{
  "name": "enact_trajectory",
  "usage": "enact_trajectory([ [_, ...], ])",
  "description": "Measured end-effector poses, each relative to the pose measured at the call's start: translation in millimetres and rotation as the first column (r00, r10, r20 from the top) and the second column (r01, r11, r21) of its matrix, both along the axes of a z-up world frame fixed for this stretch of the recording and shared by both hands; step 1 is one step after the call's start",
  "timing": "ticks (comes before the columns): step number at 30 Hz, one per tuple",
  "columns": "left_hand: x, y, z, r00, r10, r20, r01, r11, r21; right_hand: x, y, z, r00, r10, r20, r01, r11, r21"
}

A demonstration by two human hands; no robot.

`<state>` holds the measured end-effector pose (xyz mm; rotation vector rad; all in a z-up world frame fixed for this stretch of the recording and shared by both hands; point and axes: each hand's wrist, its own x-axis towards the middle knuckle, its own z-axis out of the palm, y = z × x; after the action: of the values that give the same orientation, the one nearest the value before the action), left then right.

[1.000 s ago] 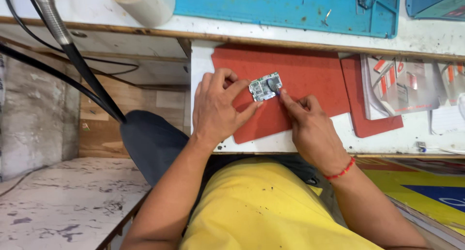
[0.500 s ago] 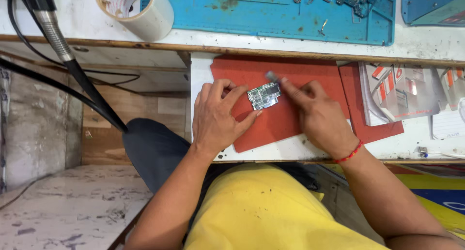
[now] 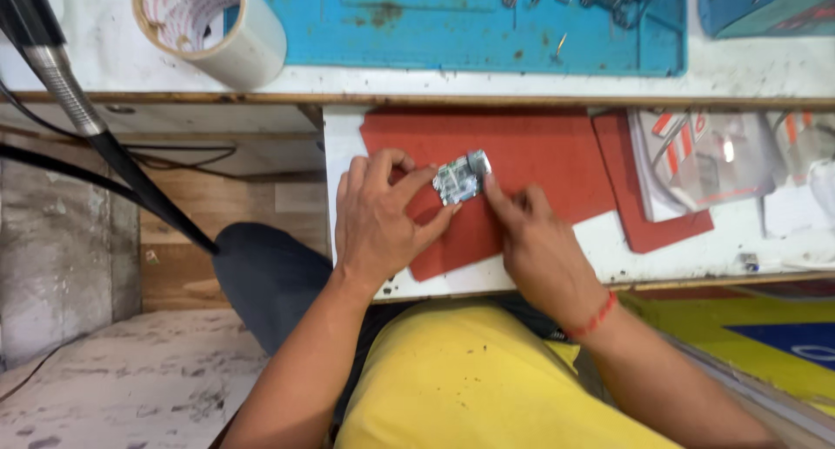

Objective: The person uses a hot air gun to heat a small electronic component on a red mat, then uses a metal tool to scrape and clean the surface of the component. The person repeatedly heats and scrapes the component, occasionally flipping it over to work on different sides.

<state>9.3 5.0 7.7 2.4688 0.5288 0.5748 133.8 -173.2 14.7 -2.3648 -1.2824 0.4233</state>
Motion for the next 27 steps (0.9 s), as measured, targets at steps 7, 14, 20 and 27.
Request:
enact_trajectory([
  [7,1,-1,0,1.0,-0.012,0.015,0.013,1.0,-0.001,-9,-6,1,1.0,-0.003,0.016,0.004,0.999,-0.046],
  [14,-1,-2,1,1.0,-0.003,0.001,0.003,1.0,0.023,-8,-8,5,1.0,0.001,-0.002,-0.001,1.0,-0.004],
  [20,-3,-3,-1,1.0,-0.02,0.007,0.02,0.999,0.041,3,-6,8,0.997,0.033,0.071,-0.029,0.998,-0.063],
  [27,-2,-3,0,1.0,0.003,-0.023,-0.003,1.0,0.019,1,-4,14,0.988,0.149,0.047,-0.147,0.988,-0.037],
])
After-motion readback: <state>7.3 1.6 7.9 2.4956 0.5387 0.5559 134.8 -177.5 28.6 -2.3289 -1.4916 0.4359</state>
